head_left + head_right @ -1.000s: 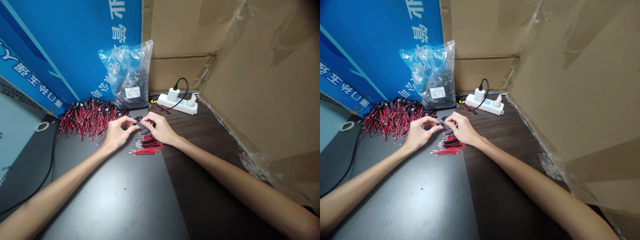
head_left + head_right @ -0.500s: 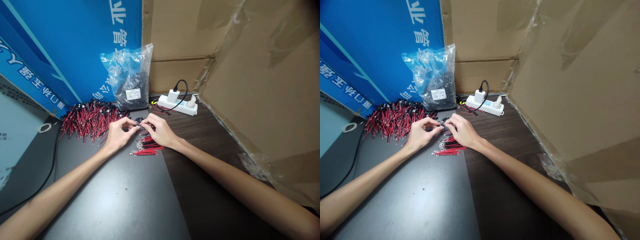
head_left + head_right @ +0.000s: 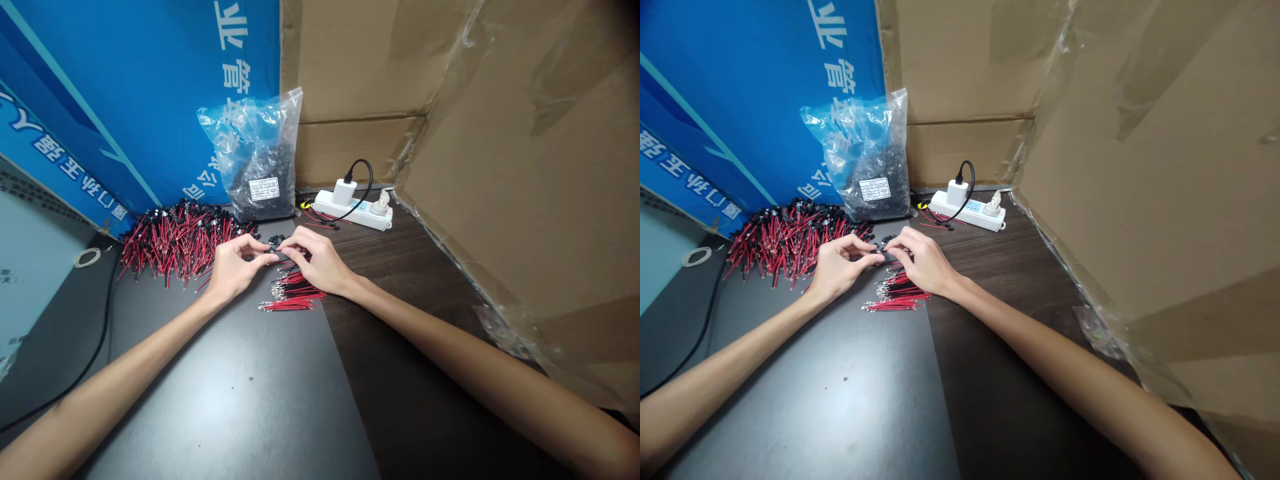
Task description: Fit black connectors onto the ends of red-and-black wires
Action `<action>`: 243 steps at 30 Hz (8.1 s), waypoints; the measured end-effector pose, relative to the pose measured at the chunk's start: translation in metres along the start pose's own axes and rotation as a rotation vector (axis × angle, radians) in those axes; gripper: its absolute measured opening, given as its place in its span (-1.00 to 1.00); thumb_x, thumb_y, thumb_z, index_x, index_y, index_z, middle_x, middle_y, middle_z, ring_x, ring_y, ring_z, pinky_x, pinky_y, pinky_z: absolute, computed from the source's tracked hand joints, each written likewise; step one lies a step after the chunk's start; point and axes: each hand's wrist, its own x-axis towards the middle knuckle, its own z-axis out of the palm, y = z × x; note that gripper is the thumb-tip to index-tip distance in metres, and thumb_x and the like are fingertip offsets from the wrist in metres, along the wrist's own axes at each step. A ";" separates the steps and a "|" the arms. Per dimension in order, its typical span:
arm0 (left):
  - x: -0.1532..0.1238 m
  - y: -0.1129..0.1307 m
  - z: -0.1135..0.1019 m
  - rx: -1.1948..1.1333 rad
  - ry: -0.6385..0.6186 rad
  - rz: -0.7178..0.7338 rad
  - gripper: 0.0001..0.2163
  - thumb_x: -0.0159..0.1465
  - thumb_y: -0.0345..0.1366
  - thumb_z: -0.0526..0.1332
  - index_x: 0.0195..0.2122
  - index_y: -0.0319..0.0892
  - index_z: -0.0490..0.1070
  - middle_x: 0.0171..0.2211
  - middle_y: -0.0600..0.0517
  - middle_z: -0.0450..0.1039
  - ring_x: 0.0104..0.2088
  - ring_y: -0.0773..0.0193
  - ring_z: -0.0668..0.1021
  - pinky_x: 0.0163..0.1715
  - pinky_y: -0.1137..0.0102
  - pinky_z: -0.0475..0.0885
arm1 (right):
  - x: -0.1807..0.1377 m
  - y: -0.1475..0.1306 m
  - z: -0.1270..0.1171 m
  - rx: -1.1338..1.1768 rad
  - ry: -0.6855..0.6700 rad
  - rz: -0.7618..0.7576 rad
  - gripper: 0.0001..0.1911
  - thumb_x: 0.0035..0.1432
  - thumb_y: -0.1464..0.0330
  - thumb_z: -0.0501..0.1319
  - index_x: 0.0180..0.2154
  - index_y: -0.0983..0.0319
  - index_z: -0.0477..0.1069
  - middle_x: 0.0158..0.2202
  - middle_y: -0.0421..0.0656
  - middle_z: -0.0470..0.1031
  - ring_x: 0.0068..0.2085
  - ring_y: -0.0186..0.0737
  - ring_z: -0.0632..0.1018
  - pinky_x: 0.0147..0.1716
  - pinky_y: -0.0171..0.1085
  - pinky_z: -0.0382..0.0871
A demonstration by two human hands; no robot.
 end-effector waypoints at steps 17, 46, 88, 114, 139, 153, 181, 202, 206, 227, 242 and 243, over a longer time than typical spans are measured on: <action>0.001 0.000 0.000 0.001 -0.043 0.052 -0.79 0.09 -0.24 0.41 -0.27 -0.20 0.55 -0.35 -0.05 0.64 -0.34 0.20 0.65 -0.18 0.24 0.58 | 0.002 -0.002 0.000 -0.019 -0.003 0.093 -0.86 0.37 0.40 0.15 -0.26 0.24 0.45 -0.27 -0.12 0.48 -0.27 -0.24 0.48 -0.26 -0.23 0.35; -0.006 0.007 0.001 0.253 -0.031 0.163 -0.96 0.16 -0.33 0.36 -0.38 -0.16 0.61 -0.38 0.02 0.66 -0.39 0.23 0.63 -0.30 0.34 0.54 | -0.001 -0.002 -0.002 -0.016 -0.045 0.013 -0.88 0.30 0.43 0.18 -0.29 0.27 0.47 -0.35 -0.13 0.46 -0.37 -0.25 0.45 -0.33 -0.23 0.34; -0.008 0.003 0.000 0.789 -0.218 0.318 -0.94 0.39 -0.39 0.14 -0.21 -0.17 0.38 -0.27 -0.02 0.48 -0.23 0.15 0.45 -0.18 0.25 0.37 | -0.001 0.011 0.003 0.011 -0.082 0.244 -0.78 0.16 0.53 0.18 -0.14 0.23 0.44 -0.29 -0.14 0.50 -0.26 -0.20 0.51 -0.15 -0.14 0.42; -0.014 -0.001 0.003 0.899 -0.125 0.424 -0.90 0.43 -0.40 0.07 -0.16 -0.17 0.37 -0.20 -0.07 0.49 -0.17 0.11 0.45 -0.32 0.29 0.37 | 0.000 -0.002 0.000 -0.122 -0.150 0.073 -0.78 0.20 0.47 0.29 -0.09 0.23 0.42 -0.27 -0.13 0.55 -0.22 -0.13 0.50 -0.15 -0.12 0.36; -0.008 0.010 -0.001 0.408 0.029 0.229 -0.93 0.24 -0.30 0.20 -0.29 -0.14 0.44 -0.37 0.06 0.56 -0.46 0.31 0.49 -0.40 0.36 0.38 | -0.002 0.002 0.002 -0.087 0.020 0.087 -0.82 0.41 0.41 0.06 -0.16 0.19 0.44 -0.19 -0.10 0.42 -0.18 -0.18 0.49 -0.16 -0.14 0.42; -0.007 0.006 0.000 0.375 0.003 0.223 -0.89 0.29 -0.29 0.20 -0.20 -0.16 0.46 -0.29 0.02 0.60 -0.42 0.31 0.55 -0.38 0.38 0.45 | -0.001 0.002 0.002 -0.103 0.074 0.076 -0.80 0.41 0.42 0.07 -0.15 0.21 0.48 -0.22 -0.11 0.42 -0.29 -0.25 0.46 -0.26 -0.21 0.40; -0.005 0.001 -0.003 0.227 0.034 0.166 -0.86 0.19 -0.26 0.35 -0.26 -0.16 0.59 -0.30 -0.01 0.64 -0.37 0.26 0.60 -0.29 0.33 0.51 | -0.001 0.000 0.001 -0.100 0.065 0.062 -0.81 0.40 0.42 0.08 -0.14 0.21 0.48 -0.22 -0.11 0.41 -0.32 -0.26 0.44 -0.29 -0.20 0.39; -0.003 -0.005 -0.001 0.109 0.042 0.150 -0.82 0.17 -0.27 0.38 -0.22 -0.17 0.53 -0.26 -0.02 0.62 -0.31 0.26 0.62 -0.25 0.34 0.53 | -0.001 0.000 0.002 -0.097 0.100 0.027 -0.82 0.40 0.44 0.09 -0.14 0.24 0.48 -0.22 -0.10 0.41 -0.33 -0.27 0.44 -0.28 -0.21 0.39; -0.003 -0.007 -0.001 0.106 0.045 0.154 -0.81 0.16 -0.25 0.39 -0.22 -0.18 0.53 -0.27 -0.02 0.62 -0.33 0.27 0.62 -0.28 0.35 0.52 | -0.002 0.002 0.003 -0.088 0.112 -0.003 -0.84 0.39 0.44 0.11 -0.16 0.25 0.48 -0.24 -0.11 0.40 -0.34 -0.29 0.43 -0.30 -0.24 0.38; -0.002 -0.005 -0.001 0.106 0.031 0.152 -0.82 0.16 -0.27 0.38 -0.23 -0.19 0.54 -0.29 -0.01 0.62 -0.33 0.27 0.61 -0.30 0.36 0.50 | -0.002 0.002 0.003 -0.114 0.119 -0.003 -0.83 0.38 0.46 0.11 -0.16 0.24 0.49 -0.23 -0.11 0.42 -0.33 -0.29 0.45 -0.30 -0.23 0.40; -0.005 -0.002 0.000 0.101 0.018 0.174 -0.76 0.15 -0.28 0.41 -0.16 -0.17 0.50 -0.28 -0.03 0.65 -0.28 0.21 0.68 -0.31 0.34 0.55 | -0.003 0.001 0.001 -0.081 0.041 -0.006 -0.81 0.39 0.44 0.11 -0.14 0.21 0.51 -0.23 -0.11 0.44 -0.24 -0.23 0.49 -0.27 -0.22 0.42; -0.005 -0.001 0.000 0.107 0.018 0.180 -0.76 0.16 -0.28 0.41 -0.16 -0.17 0.50 -0.28 -0.03 0.65 -0.28 0.21 0.68 -0.31 0.35 0.55 | -0.003 0.001 0.001 -0.079 0.039 -0.002 -0.81 0.39 0.44 0.12 -0.14 0.21 0.51 -0.23 -0.11 0.44 -0.24 -0.23 0.49 -0.27 -0.22 0.42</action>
